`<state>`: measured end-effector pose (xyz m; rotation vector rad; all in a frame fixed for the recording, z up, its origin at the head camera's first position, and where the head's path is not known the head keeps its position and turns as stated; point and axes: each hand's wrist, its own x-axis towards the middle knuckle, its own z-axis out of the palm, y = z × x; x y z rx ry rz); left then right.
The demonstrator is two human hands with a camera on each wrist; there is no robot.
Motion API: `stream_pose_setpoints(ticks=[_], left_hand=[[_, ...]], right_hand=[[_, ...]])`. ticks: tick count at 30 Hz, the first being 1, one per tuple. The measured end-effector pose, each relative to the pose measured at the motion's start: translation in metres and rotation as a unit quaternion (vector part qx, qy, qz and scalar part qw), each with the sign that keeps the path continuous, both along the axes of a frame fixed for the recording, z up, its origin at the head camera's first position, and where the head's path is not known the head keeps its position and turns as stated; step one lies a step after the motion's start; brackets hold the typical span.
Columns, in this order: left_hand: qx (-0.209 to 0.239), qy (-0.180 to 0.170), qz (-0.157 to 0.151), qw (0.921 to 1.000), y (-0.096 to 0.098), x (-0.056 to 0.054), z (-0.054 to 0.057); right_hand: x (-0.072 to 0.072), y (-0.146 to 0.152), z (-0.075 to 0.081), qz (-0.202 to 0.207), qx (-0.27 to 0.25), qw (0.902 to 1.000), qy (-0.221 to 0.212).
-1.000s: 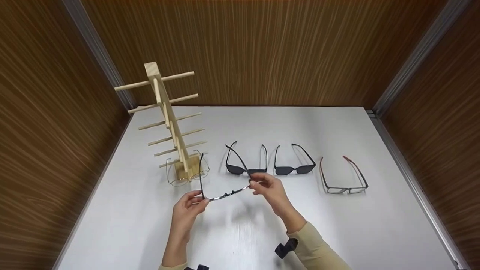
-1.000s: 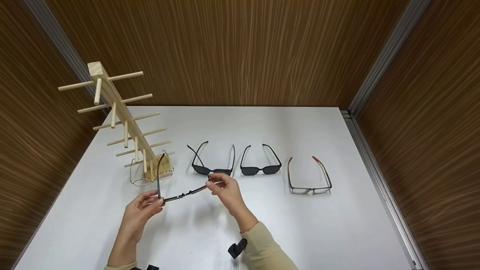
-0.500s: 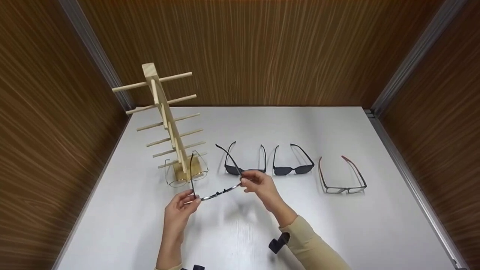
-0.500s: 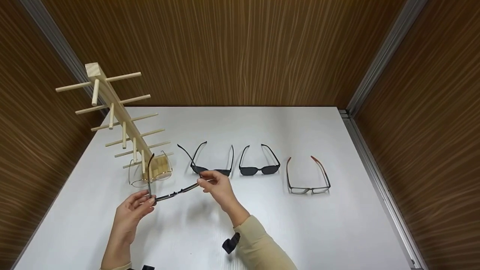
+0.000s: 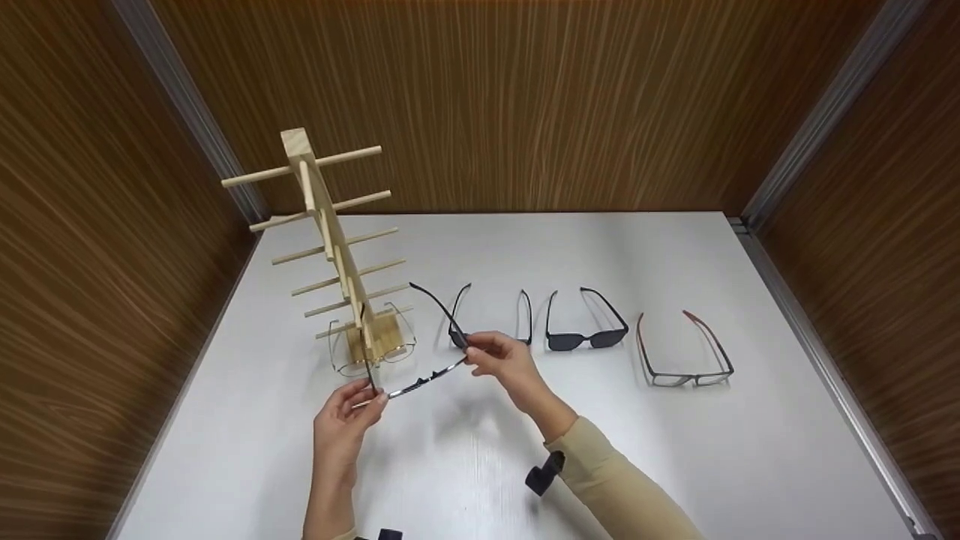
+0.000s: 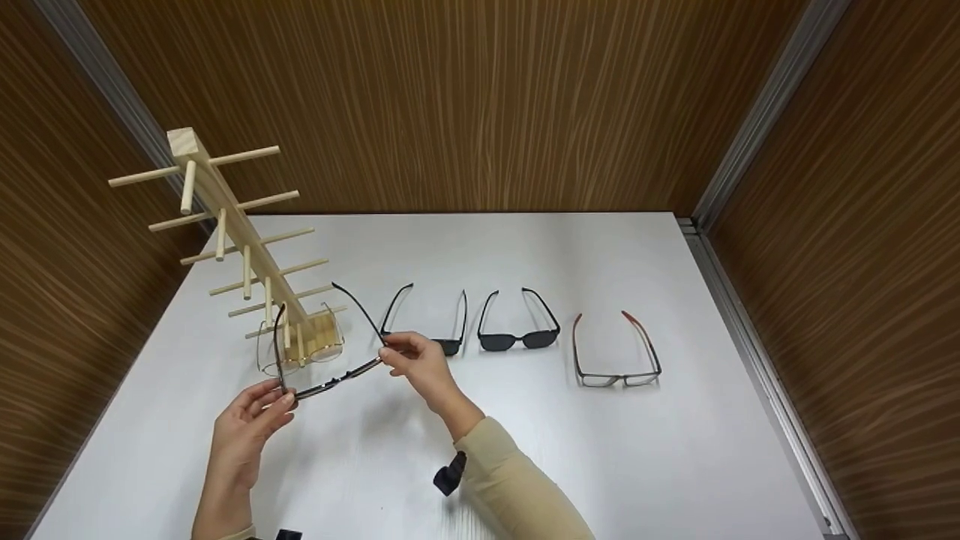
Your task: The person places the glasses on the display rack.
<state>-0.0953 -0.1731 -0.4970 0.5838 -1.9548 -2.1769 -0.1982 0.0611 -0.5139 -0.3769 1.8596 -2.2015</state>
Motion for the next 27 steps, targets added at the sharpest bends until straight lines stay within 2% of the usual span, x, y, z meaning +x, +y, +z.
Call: stream_pose_setpoints(ticks=[11, 21, 27], left_hand=[[0.013, 0.014, 0.022, 0.9996, -0.013, -0.003, 0.006], [-0.015, 0.017, 0.043, 0.9988, -0.023, -0.009, 0.012], [-0.005, 0.015, 0.06, 0.9981, -0.03, -0.014, 0.014]], right_hand=[[-0.008, -0.018, 0.006, 0.007, 0.009, 0.9999, -0.008], [-0.016, -0.038, 0.014, 0.0, 0.02, 0.9995, -0.024], [-0.012, -0.047, 0.033, 0.001, 0.032, 0.9993, -0.02]])
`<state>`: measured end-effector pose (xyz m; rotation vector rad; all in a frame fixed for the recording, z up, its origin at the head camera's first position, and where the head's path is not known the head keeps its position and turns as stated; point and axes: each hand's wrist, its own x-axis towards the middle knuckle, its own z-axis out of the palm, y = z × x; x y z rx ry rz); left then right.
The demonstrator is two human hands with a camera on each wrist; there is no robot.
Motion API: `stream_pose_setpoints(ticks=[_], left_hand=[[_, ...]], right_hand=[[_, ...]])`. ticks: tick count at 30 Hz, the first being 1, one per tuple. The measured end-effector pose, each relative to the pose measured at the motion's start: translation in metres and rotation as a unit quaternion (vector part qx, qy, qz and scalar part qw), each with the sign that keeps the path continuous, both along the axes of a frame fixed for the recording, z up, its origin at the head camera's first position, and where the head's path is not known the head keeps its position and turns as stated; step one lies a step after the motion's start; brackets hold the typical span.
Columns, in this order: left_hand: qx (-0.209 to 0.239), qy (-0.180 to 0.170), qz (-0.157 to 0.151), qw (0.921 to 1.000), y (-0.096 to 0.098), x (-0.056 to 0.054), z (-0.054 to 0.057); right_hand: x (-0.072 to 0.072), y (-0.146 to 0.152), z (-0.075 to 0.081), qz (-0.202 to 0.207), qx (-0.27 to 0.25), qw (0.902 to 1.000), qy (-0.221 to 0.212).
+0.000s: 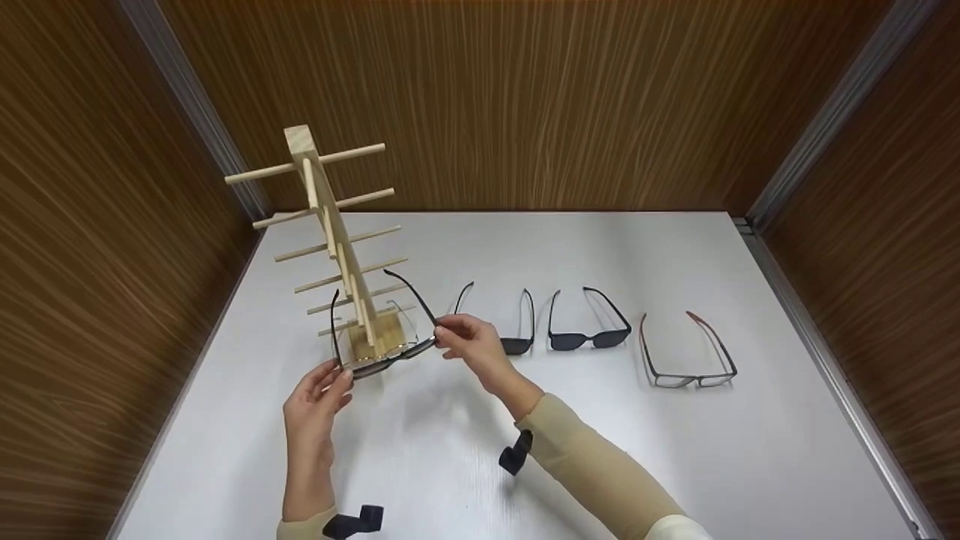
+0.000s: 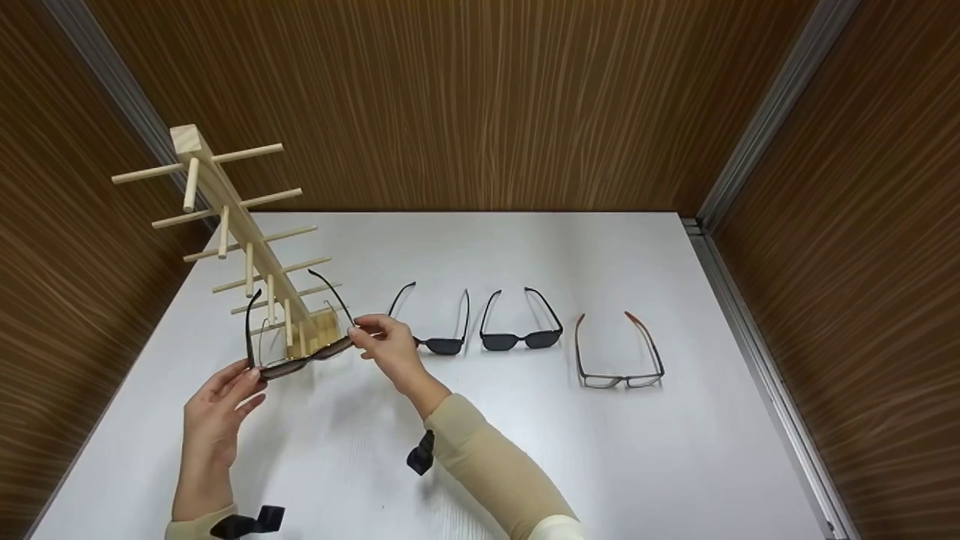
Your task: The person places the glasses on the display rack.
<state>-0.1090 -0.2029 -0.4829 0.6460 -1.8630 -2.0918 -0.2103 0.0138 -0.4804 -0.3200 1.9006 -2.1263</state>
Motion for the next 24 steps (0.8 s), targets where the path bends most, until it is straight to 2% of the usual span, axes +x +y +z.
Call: stream_pose_setpoints(ticks=[3, 5, 9, 12, 16, 20, 24], left_hand=[[0.008, 0.001, 0.008, 0.9999, -0.003, -0.003, 0.001], [0.009, 0.0, 0.012, 0.9999, -0.006, -0.005, 0.001], [0.004, -0.005, 0.016, 0.9999, -0.009, -0.008, 0.001], [0.0, -0.007, 0.019, 0.9998, -0.012, -0.011, 0.002], [-0.004, -0.007, 0.025, 0.9997, -0.016, -0.015, 0.004], [-0.012, -0.005, 0.026, 0.9996, -0.019, -0.019, 0.005], [-0.018, -0.004, 0.032, 0.9993, -0.022, -0.023, 0.003]], right_hand=[[0.005, -0.003, 0.011, 0.0, 0.003, 1.0, 0.001], [0.005, -0.005, 0.012, 0.001, 0.004, 1.0, 0.002], [-0.004, -0.012, -0.001, -0.001, 0.003, 1.0, -0.001], [-0.006, -0.016, -0.002, -0.004, 0.008, 0.9999, -0.006], [-0.005, -0.021, 0.008, -0.002, 0.014, 0.9997, -0.019], [-0.014, -0.027, -0.002, -0.008, 0.019, 0.9993, -0.03], [-0.018, -0.032, -0.005, -0.013, 0.024, 0.9994, -0.022]])
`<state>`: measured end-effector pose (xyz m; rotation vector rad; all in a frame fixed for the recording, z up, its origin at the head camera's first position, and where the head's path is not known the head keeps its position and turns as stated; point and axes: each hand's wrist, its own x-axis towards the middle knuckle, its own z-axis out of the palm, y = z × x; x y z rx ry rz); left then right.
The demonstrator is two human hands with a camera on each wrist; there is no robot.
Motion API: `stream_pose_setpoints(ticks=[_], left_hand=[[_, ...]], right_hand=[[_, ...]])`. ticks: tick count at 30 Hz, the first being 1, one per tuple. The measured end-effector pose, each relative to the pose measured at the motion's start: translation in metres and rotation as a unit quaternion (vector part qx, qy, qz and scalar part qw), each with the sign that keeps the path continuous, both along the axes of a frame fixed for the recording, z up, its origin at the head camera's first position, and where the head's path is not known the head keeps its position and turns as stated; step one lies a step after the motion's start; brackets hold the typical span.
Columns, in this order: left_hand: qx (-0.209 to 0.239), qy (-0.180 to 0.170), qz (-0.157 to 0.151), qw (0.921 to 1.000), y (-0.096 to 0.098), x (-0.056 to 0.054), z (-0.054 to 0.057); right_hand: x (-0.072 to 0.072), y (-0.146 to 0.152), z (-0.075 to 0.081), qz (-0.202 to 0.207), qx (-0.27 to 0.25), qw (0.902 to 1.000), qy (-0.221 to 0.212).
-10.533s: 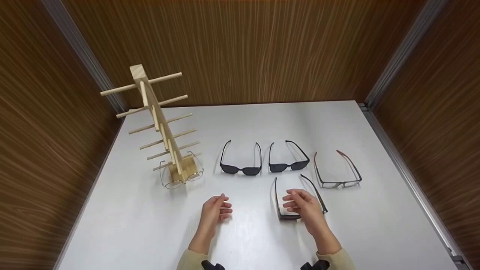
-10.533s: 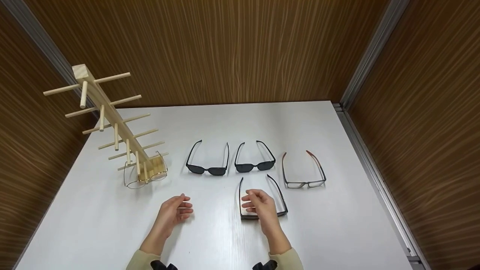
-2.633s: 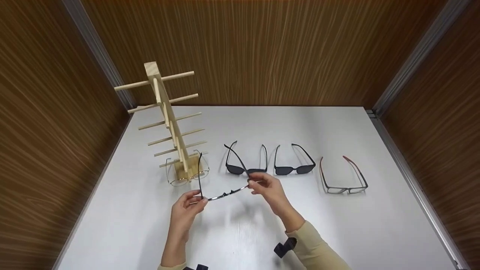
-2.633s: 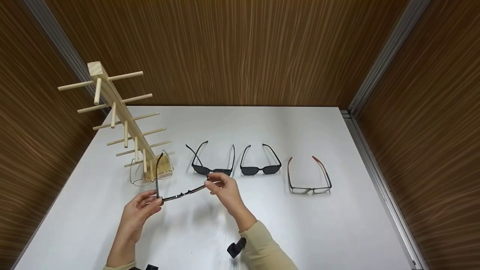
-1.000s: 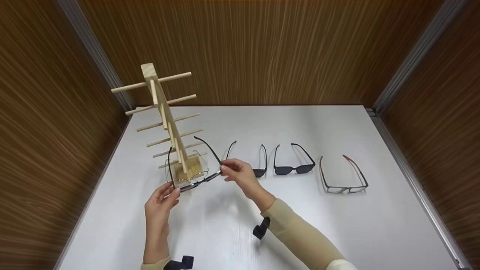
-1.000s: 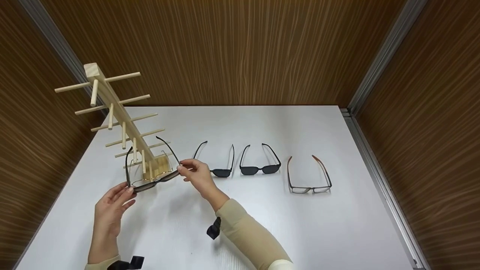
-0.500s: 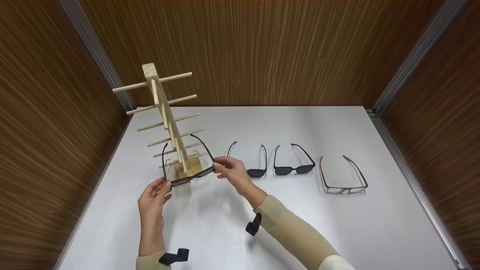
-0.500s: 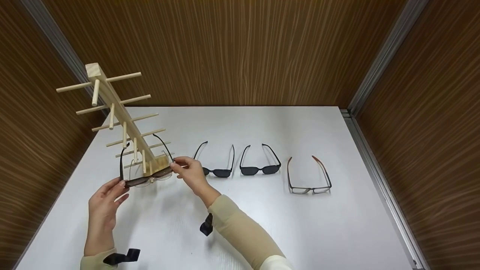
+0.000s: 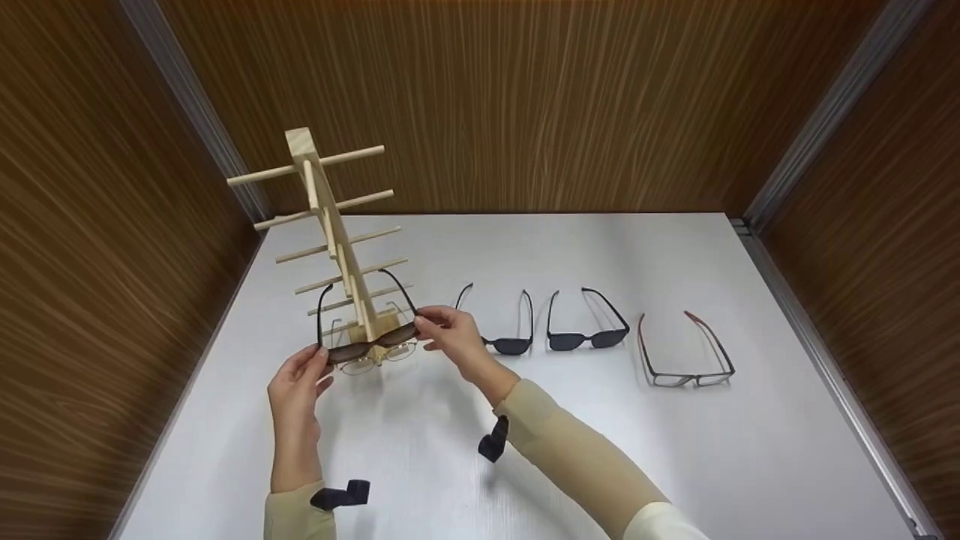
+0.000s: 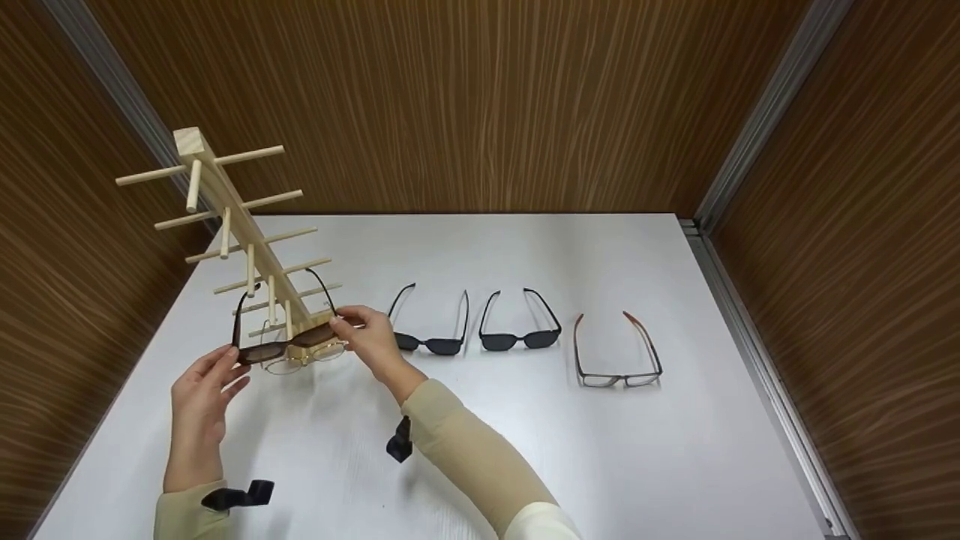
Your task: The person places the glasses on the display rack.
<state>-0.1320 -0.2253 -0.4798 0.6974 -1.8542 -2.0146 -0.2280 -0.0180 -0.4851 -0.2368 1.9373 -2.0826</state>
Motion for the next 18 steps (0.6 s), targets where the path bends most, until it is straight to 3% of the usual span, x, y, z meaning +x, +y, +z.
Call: stream_pose_setpoints(ticks=[18], left_hand=[[0.011, -0.006, 0.005, 0.9999, -0.006, -0.017, -0.006]], right_hand=[[-0.009, -0.012, -0.006, -0.008, 0.032, 0.9995, 0.003]])
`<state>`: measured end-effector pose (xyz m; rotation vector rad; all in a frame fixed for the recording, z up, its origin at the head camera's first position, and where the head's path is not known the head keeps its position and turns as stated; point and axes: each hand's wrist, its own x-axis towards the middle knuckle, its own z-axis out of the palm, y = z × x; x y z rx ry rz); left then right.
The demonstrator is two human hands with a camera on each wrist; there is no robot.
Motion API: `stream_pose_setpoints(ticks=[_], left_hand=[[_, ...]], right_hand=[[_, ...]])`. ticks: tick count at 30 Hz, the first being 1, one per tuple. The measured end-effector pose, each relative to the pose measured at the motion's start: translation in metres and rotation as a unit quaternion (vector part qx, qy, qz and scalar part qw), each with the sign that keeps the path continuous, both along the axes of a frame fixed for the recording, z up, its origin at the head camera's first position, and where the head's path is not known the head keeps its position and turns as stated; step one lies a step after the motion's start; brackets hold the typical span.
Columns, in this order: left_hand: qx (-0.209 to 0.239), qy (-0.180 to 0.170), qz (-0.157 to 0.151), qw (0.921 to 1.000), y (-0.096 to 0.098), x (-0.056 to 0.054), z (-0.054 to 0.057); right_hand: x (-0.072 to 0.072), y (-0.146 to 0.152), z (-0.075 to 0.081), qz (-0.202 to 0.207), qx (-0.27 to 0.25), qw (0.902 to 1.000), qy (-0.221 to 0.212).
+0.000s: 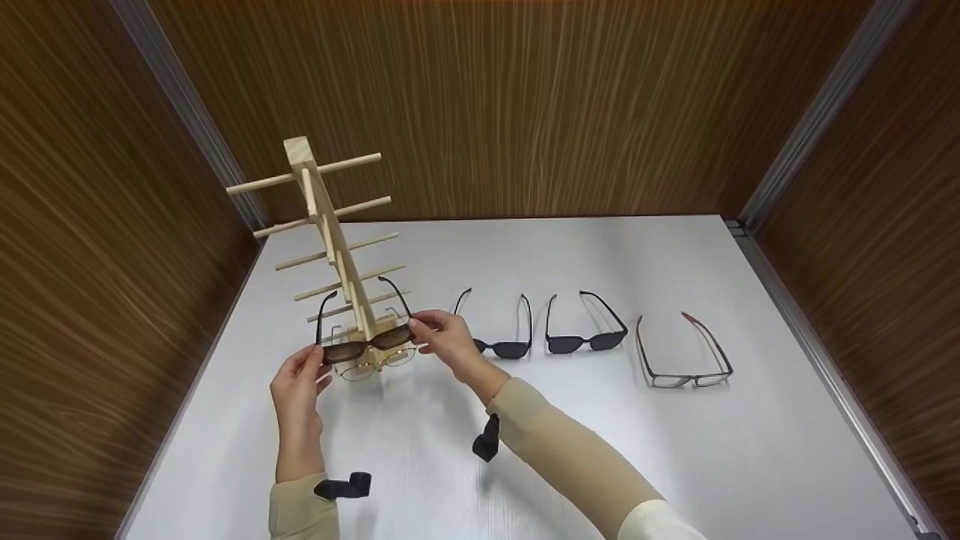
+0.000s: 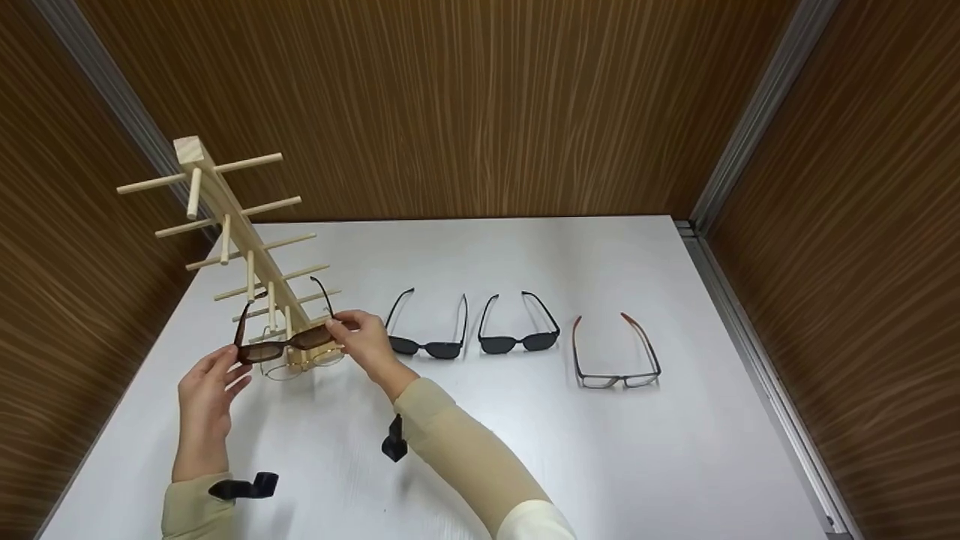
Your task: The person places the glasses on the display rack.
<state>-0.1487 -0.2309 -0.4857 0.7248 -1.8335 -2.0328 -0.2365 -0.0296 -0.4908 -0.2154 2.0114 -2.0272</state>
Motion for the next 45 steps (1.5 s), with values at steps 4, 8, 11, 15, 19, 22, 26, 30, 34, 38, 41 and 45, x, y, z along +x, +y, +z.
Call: stream_pose_setpoints(ticks=[4, 8, 11, 15, 19, 22, 26, 30, 34, 38, 41, 45], left_hand=[[0.0, -0.002, 0.001, 1.0, -0.002, -0.005, -0.003], [0.004, -0.011, 0.004, 0.9999, -0.002, -0.006, -0.006], [0.007, -0.014, 0.009, 0.9998, -0.001, -0.005, -0.007], [0.01, -0.005, 0.013, 0.9999, 0.0, -0.005, -0.007], [0.019, 0.003, 0.014, 0.9997, 0.001, -0.004, -0.008], [0.027, 0.007, 0.018, 0.9995, 0.001, -0.003, -0.011], [0.026, 0.006, 0.018, 0.9995, 0.002, 0.0, -0.016], [0.024, 0.004, 0.015, 0.9996, 0.002, 0.002, -0.019], [0.028, 0.007, 0.018, 0.9994, 0.002, 0.003, -0.022], [0.035, 0.03, 0.014, 0.9988, 0.002, 0.006, -0.03], [0.034, 0.03, 0.007, 0.999, 0.005, 0.01, -0.031], [0.031, -0.003, 0.007, 0.9995, 0.011, 0.014, -0.028]], right_hand=[[-0.002, -0.001, -0.002, -0.001, -0.004, 0.9999, -0.011], [-0.002, -0.001, -0.004, -0.006, -0.013, 0.9994, -0.031], [-0.001, -0.001, -0.005, -0.007, -0.023, 0.9988, -0.042], [-0.001, -0.001, -0.005, -0.006, -0.033, 0.9986, -0.041], [-0.001, 0.0, -0.004, -0.007, -0.039, 0.9978, -0.054], [0.0, 0.001, -0.005, -0.008, -0.038, 0.997, -0.066], [-0.001, 0.002, -0.008, -0.006, -0.035, 0.9969, -0.07], [-0.001, 0.004, -0.01, -0.005, -0.037, 0.9965, -0.075], [0.0, 0.007, -0.013, -0.005, -0.04, 0.9961, -0.079], [0.002, 0.01, -0.016, -0.011, -0.042, 0.9958, -0.08], [0.004, 0.014, -0.018, -0.016, -0.043, 0.9953, -0.086], [0.007, 0.021, -0.023, -0.019, -0.045, 0.9947, -0.09]])
